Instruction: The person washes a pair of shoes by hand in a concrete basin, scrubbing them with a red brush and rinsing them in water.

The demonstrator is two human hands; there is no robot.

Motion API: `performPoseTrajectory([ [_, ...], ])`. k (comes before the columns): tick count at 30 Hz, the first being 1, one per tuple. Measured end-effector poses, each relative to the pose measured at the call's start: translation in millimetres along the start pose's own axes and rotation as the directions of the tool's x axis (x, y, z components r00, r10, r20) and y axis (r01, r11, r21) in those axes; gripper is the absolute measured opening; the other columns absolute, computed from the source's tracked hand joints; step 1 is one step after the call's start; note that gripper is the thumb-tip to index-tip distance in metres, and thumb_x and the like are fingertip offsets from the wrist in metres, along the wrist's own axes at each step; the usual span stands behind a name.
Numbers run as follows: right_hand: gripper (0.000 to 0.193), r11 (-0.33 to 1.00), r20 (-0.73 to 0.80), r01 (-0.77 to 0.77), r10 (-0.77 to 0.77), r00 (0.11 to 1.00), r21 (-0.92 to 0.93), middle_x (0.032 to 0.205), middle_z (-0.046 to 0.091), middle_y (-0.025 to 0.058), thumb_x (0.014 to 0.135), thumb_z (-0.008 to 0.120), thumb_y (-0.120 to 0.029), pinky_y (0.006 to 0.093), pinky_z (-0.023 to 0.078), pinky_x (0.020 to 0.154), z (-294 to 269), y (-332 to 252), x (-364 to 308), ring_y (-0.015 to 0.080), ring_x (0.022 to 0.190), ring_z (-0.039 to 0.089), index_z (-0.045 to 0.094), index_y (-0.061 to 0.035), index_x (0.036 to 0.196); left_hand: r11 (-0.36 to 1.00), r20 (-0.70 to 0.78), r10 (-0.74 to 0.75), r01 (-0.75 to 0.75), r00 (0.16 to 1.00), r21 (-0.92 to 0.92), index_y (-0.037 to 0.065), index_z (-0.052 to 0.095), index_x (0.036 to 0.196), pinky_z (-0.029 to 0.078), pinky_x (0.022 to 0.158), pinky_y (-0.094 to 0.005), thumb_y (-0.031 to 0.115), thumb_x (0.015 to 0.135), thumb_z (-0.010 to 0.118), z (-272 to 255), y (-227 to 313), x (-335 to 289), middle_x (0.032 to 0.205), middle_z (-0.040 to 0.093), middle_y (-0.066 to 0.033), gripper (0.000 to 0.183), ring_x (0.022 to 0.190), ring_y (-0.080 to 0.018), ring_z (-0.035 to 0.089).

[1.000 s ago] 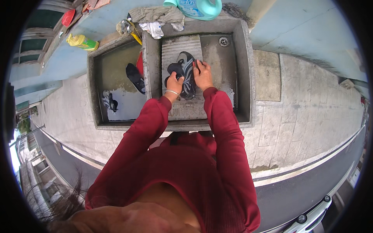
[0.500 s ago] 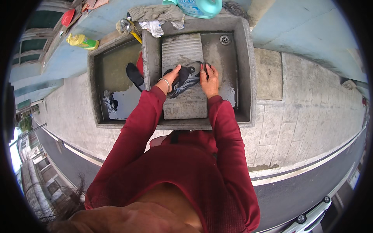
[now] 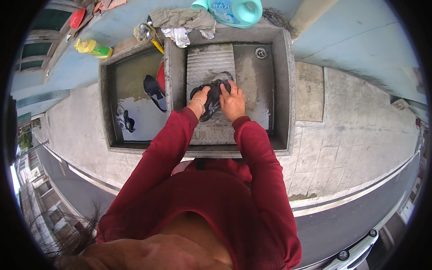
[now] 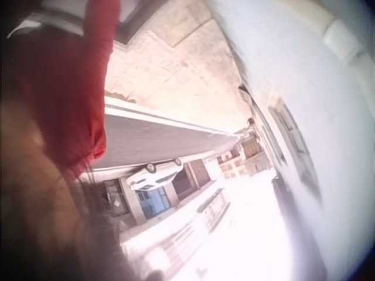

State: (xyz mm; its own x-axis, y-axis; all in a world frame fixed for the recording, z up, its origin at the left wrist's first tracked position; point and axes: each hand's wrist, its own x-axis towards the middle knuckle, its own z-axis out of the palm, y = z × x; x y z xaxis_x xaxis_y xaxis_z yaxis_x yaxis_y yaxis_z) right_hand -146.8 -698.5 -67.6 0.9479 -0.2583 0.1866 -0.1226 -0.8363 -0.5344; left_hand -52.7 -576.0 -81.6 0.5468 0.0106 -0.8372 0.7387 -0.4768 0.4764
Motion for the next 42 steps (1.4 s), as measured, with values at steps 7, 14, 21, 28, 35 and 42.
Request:
performPoseTrajectory([
  [7, 0.031, 0.981, -0.096, -0.053, 0.035, 0.995, -0.187, 0.118, 0.047, 0.0067, 0.076, 0.057, -0.021, 0.0408, 0.042, 0.072, 14.5, 24.6, 68.6, 0.0301, 0.09, 0.049, 0.06, -0.0144, 0.106, 0.995, 0.003, 0.095, -0.095, 0.995, -0.041, -0.007, 0.048, 0.111, 0.047, 0.063, -0.0379, 0.04, 0.077, 0.054, 8.3, -27.6, 39.5, 0.098, 0.058, -0.0189, 0.058, 0.076, -0.0278, 0.059],
  [14, 0.034, 0.99, -0.045, 0.119, -0.123, 0.991, -0.082, 0.122, 0.043, 0.0085, 0.074, 0.058, -0.022, 0.0403, 0.039, 0.076, 4.4, 4.6, 13.7, 0.0288, 0.095, 0.046, 0.06, -0.0123, 0.106, 0.995, 0.035, 0.071, -0.074, 0.997, 0.07, -0.008, 0.049, 0.108, 0.043, 0.075, -0.0398, 0.043, 0.075, 0.05, 2.1, -21.1, 24.1, 0.1, 0.056, -0.0237, 0.06, 0.085, -0.0321, 0.057],
  [21, 0.032, 0.979, -0.032, 0.017, -0.024, 0.999, -0.205, 0.121, 0.044, 0.0055, 0.075, 0.056, -0.023, 0.0395, 0.039, 0.075, 33.0, 15.8, 83.3, 0.0276, 0.094, 0.047, 0.061, -0.0151, 0.105, 0.995, 0.017, 0.089, -0.09, 0.996, 0.033, -0.005, 0.048, 0.113, 0.042, 0.079, -0.0402, 0.046, 0.077, 0.049, 9.4, -21.2, 42.0, 0.105, 0.054, -0.0231, 0.062, 0.093, -0.0339, 0.054],
  [28, 0.035, 0.993, 0.012, 0.122, -0.122, 0.992, 0.007, 0.121, 0.045, 0.0077, 0.073, 0.06, -0.019, 0.0394, 0.039, 0.077, -17.2, 18.5, 1.1, 0.0291, 0.093, 0.047, 0.06, -0.013, 0.108, 0.959, 0.16, 0.135, -0.17, 0.978, 0.226, -0.009, 0.045, 0.114, 0.041, 0.082, -0.032, 0.044, 0.076, 0.05, 3.8, -6.8, 11.7, 0.103, 0.056, -0.0221, 0.066, 0.092, -0.0304, 0.055],
  [35, 0.03, 0.971, 0.036, -0.2, 0.207, 0.978, -0.13, 0.118, 0.049, 0.0093, 0.078, 0.055, -0.027, 0.043, 0.041, 0.079, 24.3, 39.0, 93.8, 0.0316, 0.096, 0.051, 0.062, -0.0168, 0.105, 0.957, 0.164, 0.209, -0.236, 0.964, 0.167, -0.008, 0.046, 0.113, 0.042, 0.079, -0.0347, 0.045, 0.074, 0.054, 8.7, -8.2, 11.4, 0.105, 0.056, -0.0194, 0.066, 0.09, -0.026, 0.056],
  [42, 0.029, 0.955, 0.062, -0.087, 0.072, 0.995, 0.283, 0.119, 0.05, 0.0125, 0.079, 0.058, -0.027, 0.0372, 0.042, 0.086, 10.4, 68.9, 67.7, 0.0319, 0.103, 0.05, 0.063, -0.0152, 0.104, 0.385, 0.33, 0.057, 0.284, 0.942, -0.878, 0.003, 0.059, 0.089, 0.049, 0.067, -0.0321, 0.031, 0.077, 0.058, 35.2, 5.1, -2.1, 0.081, 0.062, -0.0092, 0.03, 0.072, -0.0222, 0.06],
])
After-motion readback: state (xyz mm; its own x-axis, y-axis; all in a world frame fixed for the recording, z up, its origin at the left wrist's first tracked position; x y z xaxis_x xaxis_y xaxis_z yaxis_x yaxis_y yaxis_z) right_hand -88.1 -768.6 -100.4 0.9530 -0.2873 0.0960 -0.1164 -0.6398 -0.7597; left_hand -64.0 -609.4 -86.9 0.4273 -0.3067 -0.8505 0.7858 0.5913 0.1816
